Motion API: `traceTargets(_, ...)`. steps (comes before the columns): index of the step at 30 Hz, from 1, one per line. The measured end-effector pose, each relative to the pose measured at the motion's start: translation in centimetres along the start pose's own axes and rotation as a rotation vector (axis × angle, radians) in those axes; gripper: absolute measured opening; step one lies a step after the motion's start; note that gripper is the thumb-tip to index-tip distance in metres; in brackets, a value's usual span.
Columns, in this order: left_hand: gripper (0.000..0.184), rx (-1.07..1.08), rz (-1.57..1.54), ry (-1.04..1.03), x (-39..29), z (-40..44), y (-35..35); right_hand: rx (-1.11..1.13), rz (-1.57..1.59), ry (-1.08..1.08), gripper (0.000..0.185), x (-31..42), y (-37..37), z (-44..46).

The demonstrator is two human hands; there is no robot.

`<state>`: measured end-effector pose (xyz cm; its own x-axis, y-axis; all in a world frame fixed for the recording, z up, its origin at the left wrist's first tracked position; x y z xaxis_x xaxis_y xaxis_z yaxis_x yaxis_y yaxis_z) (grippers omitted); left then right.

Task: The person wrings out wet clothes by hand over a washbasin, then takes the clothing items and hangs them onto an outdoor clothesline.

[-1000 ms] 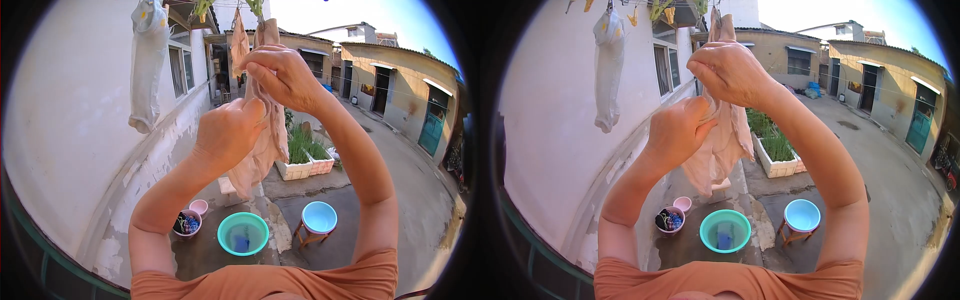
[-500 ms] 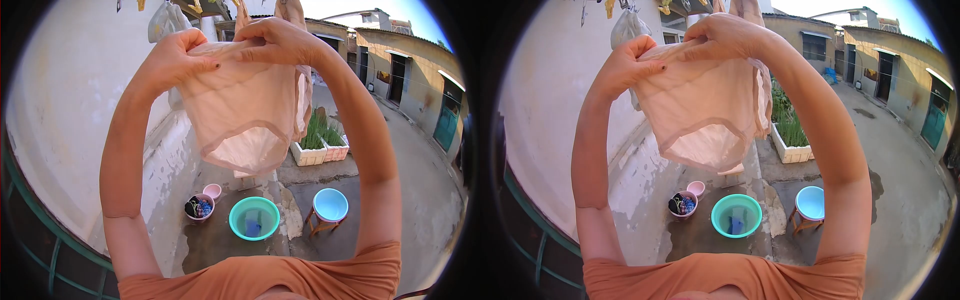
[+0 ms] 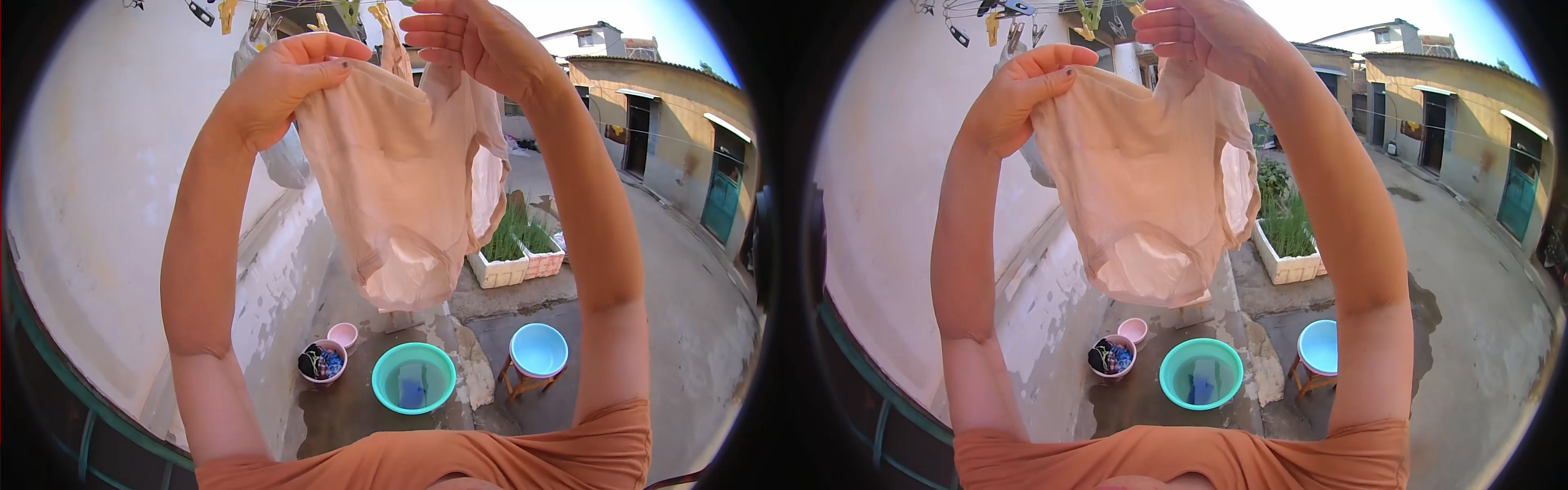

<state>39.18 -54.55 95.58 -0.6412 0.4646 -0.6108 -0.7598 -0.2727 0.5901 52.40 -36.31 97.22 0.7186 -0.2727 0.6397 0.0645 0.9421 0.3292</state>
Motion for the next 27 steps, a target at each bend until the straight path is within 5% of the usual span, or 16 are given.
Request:
traceTargets(2, 0.029, -0.027, 0.117, -0.007, -0.9, 0.4, 0.3, -0.009, 0.011, 0.032, 0.033, 1.1, -0.5, 1.3)
traceTargets(3, 0.028, -0.042, 0.175, -0.008, -1.1, 0.6, 0.4, -0.186, -0.052, -0.039, 0.034, 1.8, -1.8, 1.5)
traceTargets(11, 0.029, -0.122, 0.210, -0.010, -1.5, 0.3, 2.2, -0.001, 0.185, 0.024, 0.018, 0.6, -1.5, 4.7)
traceTargets(15, 0.028, -0.152, 0.296, -0.015, -3.5, 0.0, 2.0, 0.139, -0.558, 0.191, 0.007, 0.6, -1.4, 5.6)
traceTargets(18, 0.028, -0.149, 0.287, -0.004, -5.0, -0.2, 1.6, 0.403, 0.128, 0.089, 0.008, 0.8, -1.2, 6.8)
traceTargets(25, 0.022, -0.168, 0.145, 0.216, -5.0, -1.4, 0.2, 0.082, -1.215, 0.317, 0.017, 2.3, -2.5, 5.0)
traceTargets(27, 0.028, -0.132, 0.239, 0.295, -4.7, -1.9, 0.3, 0.084, -0.210, 0.087, 0.017, 1.8, -1.9, 7.2)
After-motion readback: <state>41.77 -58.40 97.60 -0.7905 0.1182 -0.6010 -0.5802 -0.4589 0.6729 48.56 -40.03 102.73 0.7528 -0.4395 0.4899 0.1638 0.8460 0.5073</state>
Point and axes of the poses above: each hand's wrist, its own z-axis towards the middle knuckle, its own y-axis out of the back of the hand, x = y × z, the point moved 2 cm from there along z, towards the middle knuckle, and after that the axes turned 13 degrees about x, right-handed, at the moved point
